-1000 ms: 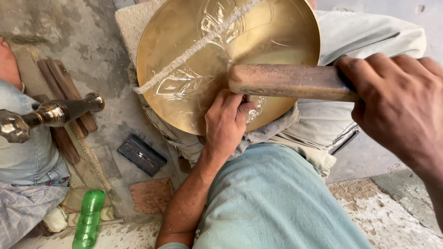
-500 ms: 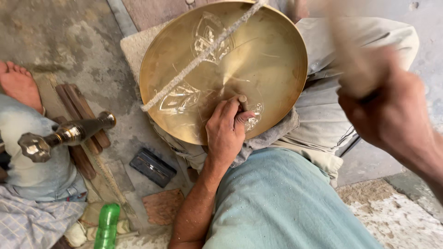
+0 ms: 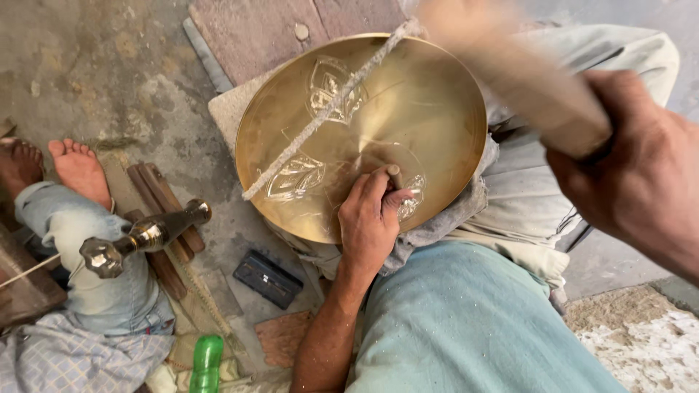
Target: The person uses a wooden mallet and a metal punch to emboss a floral pattern onto a brass plate. They hold the plate steady on a cloth-covered lap and strike the punch repeatedly to deepen the design.
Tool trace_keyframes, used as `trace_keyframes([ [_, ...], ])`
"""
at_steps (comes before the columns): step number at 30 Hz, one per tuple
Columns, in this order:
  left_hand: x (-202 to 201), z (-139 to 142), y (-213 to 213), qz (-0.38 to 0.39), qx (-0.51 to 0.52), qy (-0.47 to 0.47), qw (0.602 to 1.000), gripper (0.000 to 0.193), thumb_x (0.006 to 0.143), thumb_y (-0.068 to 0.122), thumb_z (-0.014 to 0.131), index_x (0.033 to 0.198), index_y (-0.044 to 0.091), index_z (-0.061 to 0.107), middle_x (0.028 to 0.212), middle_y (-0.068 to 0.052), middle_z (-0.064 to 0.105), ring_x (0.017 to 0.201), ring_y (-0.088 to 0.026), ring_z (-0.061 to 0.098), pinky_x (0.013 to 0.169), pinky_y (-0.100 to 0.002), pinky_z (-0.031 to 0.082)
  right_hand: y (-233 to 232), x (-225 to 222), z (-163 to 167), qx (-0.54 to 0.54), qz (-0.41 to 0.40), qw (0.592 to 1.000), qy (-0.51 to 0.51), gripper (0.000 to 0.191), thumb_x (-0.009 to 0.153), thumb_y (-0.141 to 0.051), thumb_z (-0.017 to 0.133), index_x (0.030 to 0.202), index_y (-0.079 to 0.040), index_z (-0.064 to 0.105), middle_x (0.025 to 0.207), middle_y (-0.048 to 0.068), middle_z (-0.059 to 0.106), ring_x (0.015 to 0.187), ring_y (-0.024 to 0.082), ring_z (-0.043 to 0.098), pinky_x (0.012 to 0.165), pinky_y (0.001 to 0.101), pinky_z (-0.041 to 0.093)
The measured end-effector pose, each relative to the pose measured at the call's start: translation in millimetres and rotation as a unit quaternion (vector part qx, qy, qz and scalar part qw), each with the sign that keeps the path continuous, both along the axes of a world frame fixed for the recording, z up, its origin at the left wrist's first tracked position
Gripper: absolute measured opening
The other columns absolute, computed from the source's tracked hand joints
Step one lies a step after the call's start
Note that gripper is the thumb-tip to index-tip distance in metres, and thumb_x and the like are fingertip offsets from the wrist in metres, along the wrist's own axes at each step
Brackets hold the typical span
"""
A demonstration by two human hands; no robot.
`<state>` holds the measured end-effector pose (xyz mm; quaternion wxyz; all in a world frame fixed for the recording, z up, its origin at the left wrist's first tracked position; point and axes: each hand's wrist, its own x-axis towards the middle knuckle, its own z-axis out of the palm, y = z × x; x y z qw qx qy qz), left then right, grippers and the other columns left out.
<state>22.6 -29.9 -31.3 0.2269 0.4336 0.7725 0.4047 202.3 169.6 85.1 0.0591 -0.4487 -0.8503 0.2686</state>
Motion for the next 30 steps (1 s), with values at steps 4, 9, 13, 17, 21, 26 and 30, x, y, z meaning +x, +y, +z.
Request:
trace_keyframes([
  [4, 0.2, -1.8, 1.3, 0.002, 0.007, 0.037, 0.999, 0.030, 0.095, 0.029, 0.077, 0.111, 0.007, 0.064, 0.096, -0.010, 0.066, 0.084, -0.030, 0.068, 0.070, -0.041, 0.055, 4.0, 0.1, -3.1, 0.127, 0.219, 0.919, -0.302, 0.034, 0.095, -0.018, 0.069, 0.129, -0.019, 0.064, 0.092, 0.003, 0.075, 0.072, 0.017, 0.072, 0.076, 0.0359, 0.062],
  [9, -0.6, 1.2, -0.7, -0.007, -0.014, 0.015, 1.000, 0.034, 0.094, 0.026, 0.076, 0.120, 0.007, 0.066, 0.097, -0.010, 0.066, 0.085, -0.030, 0.069, 0.070, -0.040, 0.055, -1.0, 10.3, -7.2, -0.065, 0.006, 0.993, -0.102, 0.053, 0.093, -0.019, 0.073, 0.141, -0.007, 0.054, 0.101, 0.014, 0.073, 0.081, 0.025, 0.072, 0.073, 0.0414, 0.062],
  [13, -1.2, 3.3, -1.8, -0.023, -0.009, 0.036, 0.999, 0.029, 0.096, 0.026, 0.076, 0.119, 0.010, 0.066, 0.101, -0.009, 0.068, 0.088, -0.029, 0.072, 0.073, -0.039, 0.058, -4.7, 16.5, -7.4, 0.078, 0.206, 0.926, -0.306, 0.042, 0.094, -0.015, 0.067, 0.136, -0.017, 0.059, 0.101, 0.007, 0.074, 0.080, 0.022, 0.074, 0.076, 0.0396, 0.062],
  [17, -1.5, 3.9, -2.2, -0.014, -0.026, 0.004, 1.000, 0.034, 0.096, 0.026, 0.075, 0.123, 0.008, 0.065, 0.101, -0.009, 0.068, 0.086, -0.028, 0.072, 0.072, -0.038, 0.058, -6.0, 18.0, -4.2, 0.033, 0.101, 0.981, -0.165, 0.046, 0.089, -0.014, 0.071, 0.133, -0.008, 0.061, 0.103, 0.014, 0.074, 0.084, 0.031, 0.074, 0.074, 0.0465, 0.060],
  [21, -3.5, 3.6, -1.7, -0.038, -0.023, 0.048, 0.998, 0.026, 0.097, 0.025, 0.078, 0.116, 0.011, 0.068, 0.097, -0.009, 0.067, 0.086, -0.029, 0.070, 0.072, -0.040, 0.056, -8.6, 15.9, -5.2, 0.076, 0.195, 0.929, -0.304, 0.041, 0.092, -0.017, 0.071, 0.133, -0.018, 0.065, 0.100, 0.007, 0.076, 0.078, 0.025, 0.075, 0.073, 0.0406, 0.061],
  [26, -3.7, 6.4, -1.8, -0.043, -0.014, 0.029, 0.999, 0.034, 0.097, 0.024, 0.075, 0.126, 0.009, 0.064, 0.100, -0.010, 0.066, 0.087, -0.030, 0.069, 0.071, -0.040, 0.056, -9.4, 21.5, -17.4, 0.017, 0.148, 0.938, -0.312, 0.038, 0.097, -0.019, 0.068, 0.134, -0.013, 0.061, 0.099, 0.010, 0.074, 0.080, 0.026, 0.075, 0.073, 0.0390, 0.062],
  [30, -3.5, 9.3, -1.5, -0.047, -0.021, 0.024, 0.998, 0.033, 0.097, 0.022, 0.075, 0.126, 0.009, 0.063, 0.099, -0.009, 0.065, 0.087, -0.029, 0.070, 0.071, -0.040, 0.056, -4.4, 36.8, -28.6, 0.063, 0.115, 0.989, -0.063, 0.042, 0.088, -0.010, 0.069, 0.130, -0.006, 0.063, 0.110, 0.019, 0.072, 0.094, 0.033, 0.074, 0.086, 0.0406, 0.061],
])
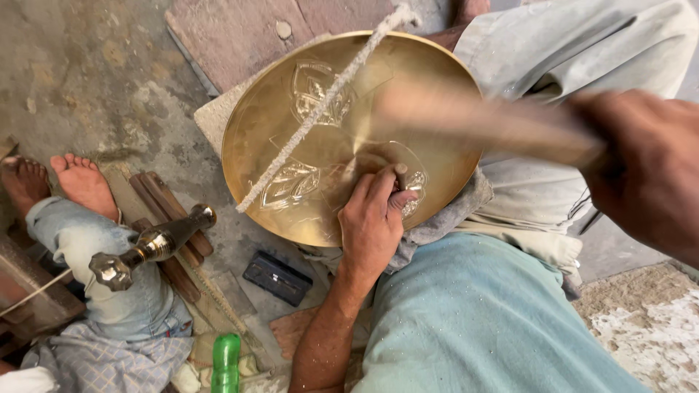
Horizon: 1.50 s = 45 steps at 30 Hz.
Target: The person uses a wooden mallet and a metal punch to emboss a floral pattern onto a brass plate. They hold the plate steady on a cloth-covered lap and strike the punch repeatedly to deepen the design.
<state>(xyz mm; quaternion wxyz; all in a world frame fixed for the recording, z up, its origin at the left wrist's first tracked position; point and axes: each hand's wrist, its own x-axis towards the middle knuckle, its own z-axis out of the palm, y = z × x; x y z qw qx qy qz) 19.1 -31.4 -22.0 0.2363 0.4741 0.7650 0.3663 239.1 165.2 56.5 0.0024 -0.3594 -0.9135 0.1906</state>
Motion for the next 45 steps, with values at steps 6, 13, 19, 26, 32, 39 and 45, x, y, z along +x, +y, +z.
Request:
trace_keyframes([
  [6, -1.5, 0.9, 0.2, -0.014, -0.006, 0.013, 1.000, 0.030, 0.097, 0.023, 0.076, 0.122, 0.011, 0.065, 0.096, -0.008, 0.065, 0.084, -0.028, 0.071, 0.071, -0.039, 0.058, -5.8, 0.7, -1.9, 0.060, 0.093, 0.966, -0.235, 0.042, 0.090, -0.021, 0.071, 0.131, -0.014, 0.065, 0.094, 0.006, 0.075, 0.075, 0.020, 0.074, 0.076, 0.0347, 0.063],
  [13, -1.6, 3.5, 0.0, -0.015, -0.028, 0.018, 0.999, 0.032, 0.095, 0.024, 0.076, 0.122, 0.010, 0.064, 0.099, -0.008, 0.066, 0.085, -0.029, 0.071, 0.069, -0.039, 0.058, -5.7, -9.2, 4.7, 0.013, 0.103, 0.957, -0.271, 0.047, 0.092, -0.020, 0.067, 0.138, -0.013, 0.059, 0.098, 0.009, 0.075, 0.077, 0.023, 0.076, 0.075, 0.0364, 0.064],
  [19, -3.1, 6.1, 0.6, -0.022, -0.065, 0.000, 0.998, 0.031, 0.095, 0.026, 0.076, 0.120, 0.011, 0.065, 0.096, -0.007, 0.066, 0.083, -0.029, 0.071, 0.067, -0.040, 0.057, -10.2, -3.3, 7.3, -0.082, -0.052, 0.962, -0.254, 0.052, 0.093, -0.023, 0.072, 0.142, -0.013, 0.057, 0.103, 0.011, 0.074, 0.078, 0.026, 0.076, 0.072, 0.0381, 0.064],
  [26, -7.2, 12.8, 2.5, -0.044, -0.068, 0.012, 0.997, 0.030, 0.094, 0.025, 0.075, 0.118, 0.010, 0.065, 0.098, -0.008, 0.066, 0.085, -0.032, 0.070, 0.067, -0.042, 0.056, -14.3, -6.7, 10.4, -0.086, 0.021, 0.942, -0.325, 0.043, 0.099, -0.026, 0.061, 0.140, -0.016, 0.055, 0.100, 0.006, 0.073, 0.074, 0.018, 0.074, 0.063, 0.0309, 0.061],
  [32, -7.1, 15.4, 1.9, -0.048, -0.087, 0.006, 0.995, 0.032, 0.094, 0.027, 0.075, 0.119, 0.009, 0.065, 0.099, -0.009, 0.066, 0.084, -0.033, 0.071, 0.066, -0.043, 0.057, -16.6, 9.7, 7.6, -0.094, -0.014, 0.949, -0.300, 0.046, 0.096, -0.030, 0.060, 0.140, -0.017, 0.057, 0.097, 0.003, 0.073, 0.075, 0.016, 0.073, 0.067, 0.0330, 0.062],
  [39, -10.1, 16.7, 2.3, -0.067, -0.107, -0.016, 0.992, 0.033, 0.095, 0.027, 0.073, 0.122, 0.010, 0.066, 0.098, -0.009, 0.066, 0.085, -0.033, 0.071, 0.066, -0.043, 0.057, -22.2, 12.8, 7.8, -0.138, -0.113, 0.964, -0.198, 0.052, 0.096, -0.029, 0.064, 0.141, -0.005, 0.055, 0.098, 0.010, 0.072, 0.070, 0.021, 0.071, 0.060, 0.0365, 0.060],
  [45, -11.4, 16.6, 2.7, -0.084, -0.119, -0.008, 0.989, 0.032, 0.091, 0.021, 0.075, 0.120, 0.011, 0.066, 0.102, -0.009, 0.067, 0.087, -0.036, 0.070, 0.066, -0.046, 0.056, -21.9, 26.5, -0.2, -0.110, -0.068, 0.966, -0.224, 0.058, 0.088, -0.033, 0.068, 0.140, -0.010, 0.056, 0.104, 0.007, 0.074, 0.072, 0.021, 0.074, 0.063, 0.0364, 0.061],
])
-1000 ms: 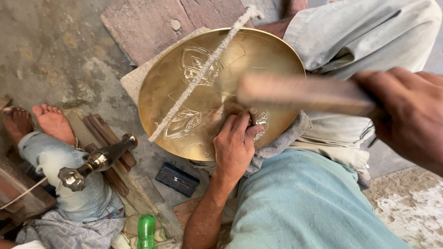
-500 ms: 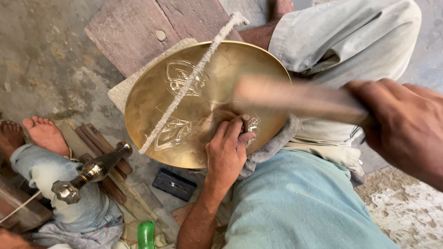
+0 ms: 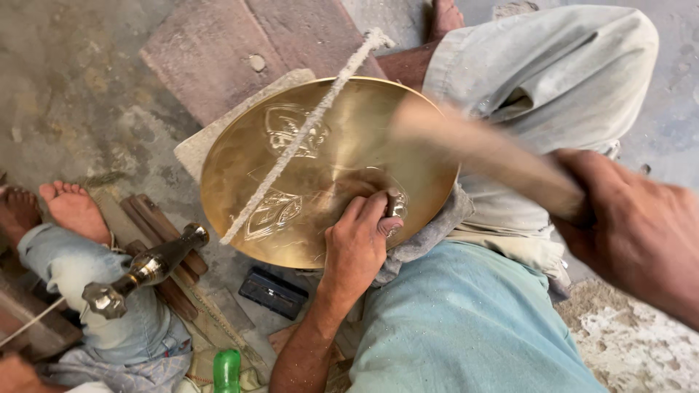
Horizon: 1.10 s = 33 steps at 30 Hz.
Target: The person uses a wooden mallet and a metal punch to emboss a floral pattern onto a brass plate. They hold the plate steady on a cloth-covered lap and strike the punch repeatedly to deepen the design.
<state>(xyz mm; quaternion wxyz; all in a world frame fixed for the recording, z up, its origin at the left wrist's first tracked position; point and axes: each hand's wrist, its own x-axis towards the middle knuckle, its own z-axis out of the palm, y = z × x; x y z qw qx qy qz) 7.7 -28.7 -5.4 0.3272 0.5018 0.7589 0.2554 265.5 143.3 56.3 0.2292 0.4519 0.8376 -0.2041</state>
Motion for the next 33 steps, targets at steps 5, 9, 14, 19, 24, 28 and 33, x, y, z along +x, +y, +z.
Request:
trace_keyframes([
  [5, -1.1, -1.6, -2.0, -0.034, 0.033, -0.014, 0.999, 0.030, 0.093, 0.017, 0.075, 0.120, 0.012, 0.064, 0.105, -0.007, 0.067, 0.091, -0.033, 0.072, 0.070, -0.045, 0.058, -7.5, 10.7, -4.7, 0.036, 0.142, 0.988, -0.041, 0.046, 0.090, -0.029, 0.067, 0.135, -0.020, 0.060, 0.096, -0.001, 0.073, 0.078, 0.016, 0.073, 0.073, 0.0345, 0.062],
  [9, -2.2, -1.1, -3.8, -0.036, 0.034, -0.052, 0.997, 0.036, 0.091, 0.010, 0.074, 0.125, 0.011, 0.064, 0.106, -0.008, 0.067, 0.092, -0.031, 0.072, 0.070, -0.042, 0.059, -26.2, 14.3, -10.1, -0.029, -0.030, 0.996, -0.082, 0.058, 0.094, -0.030, 0.068, 0.147, -0.012, 0.053, 0.103, 0.004, 0.072, 0.079, 0.017, 0.073, 0.068, 0.0321, 0.062],
  [14, -18.7, 4.5, -23.5, 0.086, 0.130, -0.120, 0.981, 0.021, 0.094, 0.001, 0.076, 0.111, 0.005, 0.064, 0.105, -0.007, 0.068, 0.087, -0.020, 0.074, 0.074, -0.030, 0.062, -13.4, 40.7, -23.0, 0.115, 0.026, 0.985, 0.130, 0.043, 0.095, -0.019, 0.078, 0.132, -0.010, 0.058, 0.105, 0.010, 0.072, 0.087, 0.020, 0.073, 0.080, 0.0302, 0.061],
  [19, -27.3, 12.6, -70.0, 0.336, 0.250, -0.138, 0.897, 0.023, 0.105, 0.004, 0.069, 0.118, -0.003, 0.051, 0.111, -0.009, 0.062, 0.088, -0.015, 0.071, 0.079, -0.028, 0.063, 19.0, 37.0, -61.1, 0.083, -0.336, 0.906, 0.242, 0.043, 0.097, -0.015, 0.085, 0.122, 0.007, 0.058, 0.096, 0.014, 0.070, 0.083, 0.024, 0.070, 0.073, 0.0369, 0.058],
  [24, -23.3, 1.7, -94.9, 0.407, 0.224, -0.066, 0.883, 0.031, 0.103, 0.009, 0.068, 0.125, -0.004, 0.050, 0.114, -0.010, 0.062, 0.083, -0.011, 0.066, 0.066, -0.025, 0.062, 22.0, 3.5, -106.7, 0.082, -0.379, 0.823, 0.415, 0.029, 0.095, -0.009, 0.082, 0.112, 0.004, 0.062, 0.097, 0.008, 0.070, 0.087, 0.017, 0.066, 0.079, 0.0329, 0.056],
  [28, -4.5, -13.4, -99.2, 0.443, 0.201, -0.085, 0.870, 0.035, 0.101, 0.012, 0.068, 0.126, -0.004, 0.051, 0.113, -0.011, 0.064, 0.081, -0.010, 0.064, 0.058, -0.025, 0.060, 14.2, 3.9, -104.0, 0.063, -0.389, 0.793, 0.465, 0.033, 0.092, -0.014, 0.080, 0.111, 0.003, 0.059, 0.095, 0.006, 0.068, 0.080, 0.015, 0.066, 0.075, 0.0320, 0.055],
  [33, 17.7, -31.5, -93.3, 0.436, 0.221, -0.138, 0.861, 0.041, 0.102, 0.014, 0.067, 0.134, -0.002, 0.047, 0.101, -0.008, 0.072, 0.082, -0.008, 0.065, 0.067, -0.024, 0.055, 9.1, 2.3, -86.6, 0.082, -0.353, 0.811, 0.459, 0.031, 0.093, -0.012, 0.081, 0.109, 0.003, 0.060, 0.095, 0.008, 0.068, 0.081, 0.016, 0.066, 0.076, 0.0319, 0.055],
])
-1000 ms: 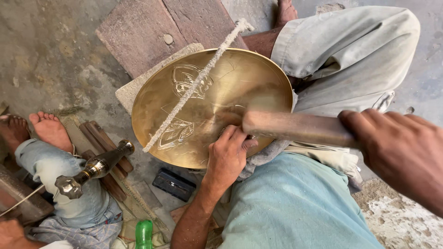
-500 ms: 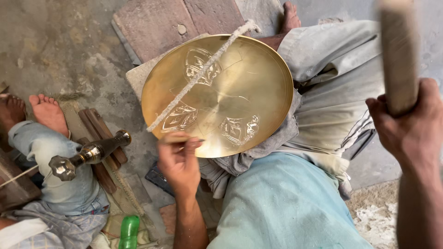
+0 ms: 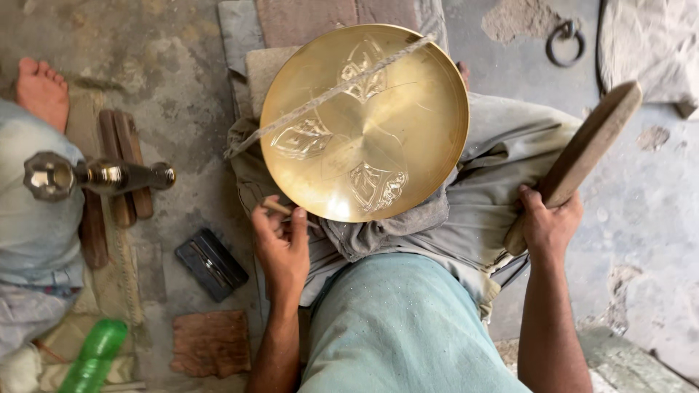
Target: The person uses a wooden mallet and a metal punch to emboss a floral pattern onto a brass plate. They hold the plate steady on a cloth-covered lap and strike the punch repeatedly to deepen the design.
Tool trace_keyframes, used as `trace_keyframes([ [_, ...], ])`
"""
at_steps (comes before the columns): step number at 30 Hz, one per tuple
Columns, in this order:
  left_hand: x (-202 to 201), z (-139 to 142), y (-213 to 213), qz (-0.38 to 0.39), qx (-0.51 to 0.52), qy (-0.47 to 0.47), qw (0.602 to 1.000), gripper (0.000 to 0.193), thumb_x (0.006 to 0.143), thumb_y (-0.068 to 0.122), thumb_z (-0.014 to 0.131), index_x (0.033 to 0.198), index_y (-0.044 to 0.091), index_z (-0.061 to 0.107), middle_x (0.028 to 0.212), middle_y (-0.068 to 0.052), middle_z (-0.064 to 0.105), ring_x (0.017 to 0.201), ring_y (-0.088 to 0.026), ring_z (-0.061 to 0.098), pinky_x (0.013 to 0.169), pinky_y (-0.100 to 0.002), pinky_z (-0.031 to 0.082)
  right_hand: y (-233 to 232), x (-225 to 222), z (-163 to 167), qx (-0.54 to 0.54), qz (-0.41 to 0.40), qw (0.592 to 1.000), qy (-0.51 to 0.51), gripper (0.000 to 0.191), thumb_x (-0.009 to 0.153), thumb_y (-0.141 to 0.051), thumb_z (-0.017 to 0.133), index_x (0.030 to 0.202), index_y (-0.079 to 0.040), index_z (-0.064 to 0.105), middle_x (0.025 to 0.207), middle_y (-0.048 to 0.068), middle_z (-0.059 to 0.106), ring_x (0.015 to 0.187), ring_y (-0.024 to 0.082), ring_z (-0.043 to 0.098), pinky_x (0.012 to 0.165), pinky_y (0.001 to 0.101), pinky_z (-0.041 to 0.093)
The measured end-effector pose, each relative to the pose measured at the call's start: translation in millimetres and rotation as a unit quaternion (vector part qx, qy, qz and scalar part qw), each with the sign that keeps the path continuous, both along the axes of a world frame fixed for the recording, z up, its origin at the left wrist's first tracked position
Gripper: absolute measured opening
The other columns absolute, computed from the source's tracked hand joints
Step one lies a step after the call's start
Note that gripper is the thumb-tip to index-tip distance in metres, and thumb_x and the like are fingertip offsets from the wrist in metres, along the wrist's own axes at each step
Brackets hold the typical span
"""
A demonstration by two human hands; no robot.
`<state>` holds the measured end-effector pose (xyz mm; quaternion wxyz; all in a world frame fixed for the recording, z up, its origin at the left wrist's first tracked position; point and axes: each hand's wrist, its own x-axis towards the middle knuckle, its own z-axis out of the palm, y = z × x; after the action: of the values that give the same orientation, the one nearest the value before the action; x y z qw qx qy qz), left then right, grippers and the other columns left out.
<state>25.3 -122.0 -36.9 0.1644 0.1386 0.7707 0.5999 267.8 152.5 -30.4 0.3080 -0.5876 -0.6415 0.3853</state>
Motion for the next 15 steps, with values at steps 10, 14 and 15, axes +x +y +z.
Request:
trace_keyframes([
  [10, -9.7, 4.9, 29.7, 0.059, -0.059, 0.114, 0.990, 0.024, 0.100, 0.010, 0.071, 0.118, -0.001, 0.058, 0.081, -0.006, 0.069, 0.069, -0.013, 0.068, 0.063, -0.028, 0.055, -13.8, -16.5, 26.4, -0.034, 0.026, 0.987, 0.154, 0.025, 0.093, -0.004, 0.076, 0.108, 0.002, 0.058, 0.093, 0.006, 0.066, 0.075, 0.017, 0.065, 0.070, 0.0304, 0.055],
  [14, -36.7, 19.7, 36.3, 0.064, -0.052, 0.179, 0.980, 0.027, 0.100, 0.008, 0.069, 0.125, 0.000, 0.060, 0.085, -0.006, 0.070, 0.071, -0.013, 0.070, 0.062, -0.029, 0.056, -10.7, -20.2, 28.3, -0.041, 0.026, 0.989, 0.138, 0.025, 0.094, -0.007, 0.076, 0.110, 0.002, 0.059, 0.094, 0.007, 0.067, 0.076, 0.017, 0.067, 0.071, 0.0317, 0.056],
  [15, -42.6, 21.8, 36.9, 0.058, -0.055, 0.193, 0.978, 0.027, 0.101, 0.007, 0.069, 0.126, 0.000, 0.060, 0.086, -0.006, 0.070, 0.072, -0.014, 0.070, 0.063, -0.029, 0.056, -9.2, -18.8, 28.0, -0.043, 0.024, 0.990, 0.133, 0.027, 0.094, -0.009, 0.077, 0.111, 0.003, 0.059, 0.095, 0.008, 0.067, 0.077, 0.018, 0.067, 0.072, 0.0329, 0.057],
])
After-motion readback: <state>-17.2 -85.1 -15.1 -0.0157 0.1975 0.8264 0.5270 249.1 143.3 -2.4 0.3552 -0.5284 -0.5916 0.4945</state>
